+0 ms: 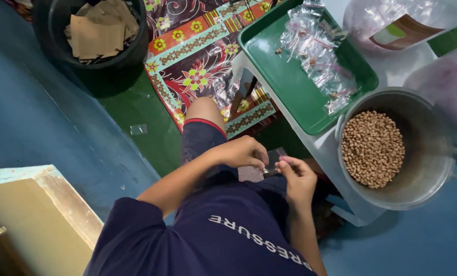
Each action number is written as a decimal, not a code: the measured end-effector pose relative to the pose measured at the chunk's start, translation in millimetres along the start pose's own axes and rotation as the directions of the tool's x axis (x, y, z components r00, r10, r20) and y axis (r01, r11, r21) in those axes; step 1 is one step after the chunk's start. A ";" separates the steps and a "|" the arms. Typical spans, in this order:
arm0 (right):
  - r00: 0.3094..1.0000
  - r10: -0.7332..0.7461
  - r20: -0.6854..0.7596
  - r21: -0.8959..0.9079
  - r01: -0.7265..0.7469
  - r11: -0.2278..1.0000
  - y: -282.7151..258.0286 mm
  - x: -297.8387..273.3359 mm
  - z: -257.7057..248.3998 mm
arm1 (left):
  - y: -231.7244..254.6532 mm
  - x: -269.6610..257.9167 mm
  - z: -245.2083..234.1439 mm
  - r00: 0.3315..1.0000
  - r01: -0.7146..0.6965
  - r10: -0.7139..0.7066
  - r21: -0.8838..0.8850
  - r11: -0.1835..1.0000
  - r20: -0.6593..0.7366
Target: Manually packaging peanuts into small plastic bags by scooping them from a large metal pot.
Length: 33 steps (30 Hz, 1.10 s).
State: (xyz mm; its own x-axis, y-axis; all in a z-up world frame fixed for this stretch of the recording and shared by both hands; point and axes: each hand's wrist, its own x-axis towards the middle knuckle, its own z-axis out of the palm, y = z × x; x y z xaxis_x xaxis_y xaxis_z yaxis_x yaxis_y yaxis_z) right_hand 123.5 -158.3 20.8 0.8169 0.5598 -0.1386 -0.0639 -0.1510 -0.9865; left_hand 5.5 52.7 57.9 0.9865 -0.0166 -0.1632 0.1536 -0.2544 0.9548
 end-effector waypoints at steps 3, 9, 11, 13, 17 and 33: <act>0.998 -0.053 -0.027 -0.153 0.048 0.987 1.2 1.0 -0.7 | 17.9 -7.3 -4.3 0.999 0.023 -0.023 -0.004 1.000 -0.025; 0.933 -0.309 0.185 -0.448 0.360 0.819 -14.4 -1.2 8.2 | 8.6 -3.9 -1.5 0.986 -0.091 0.087 -0.023 0.996 -0.145; 0.929 -0.310 0.201 -0.454 0.368 0.811 -14.3 -0.5 9.0 | 8.2 -3.1 -2.7 0.990 -0.072 0.074 0.024 0.997 -0.120; 0.926 -0.310 0.217 -0.461 0.377 0.803 -13.6 0.1 8.8 | 6.9 -1.9 -1.9 0.994 -0.055 0.061 0.070 0.996 -0.095; 0.929 -0.293 0.228 -0.447 0.367 0.816 -4.9 1.3 5.7 | 1.7 2.4 0.8 0.998 0.004 -0.001 0.041 0.999 -0.060; 0.995 0.034 0.091 -0.091 -0.025 0.996 49.5 0.8 8.8 | -7.5 6.1 12.3 0.994 0.079 -0.086 -0.104 0.991 -0.061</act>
State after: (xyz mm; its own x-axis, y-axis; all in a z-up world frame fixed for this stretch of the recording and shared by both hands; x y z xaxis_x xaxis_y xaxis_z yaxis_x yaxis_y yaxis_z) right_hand 115.9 -158.2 -28.9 0.7588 0.6262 -0.1792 -0.0322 -0.2387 -0.9706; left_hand 9.6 42.6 46.7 0.9713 0.0648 -0.2289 0.2363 -0.1532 0.9595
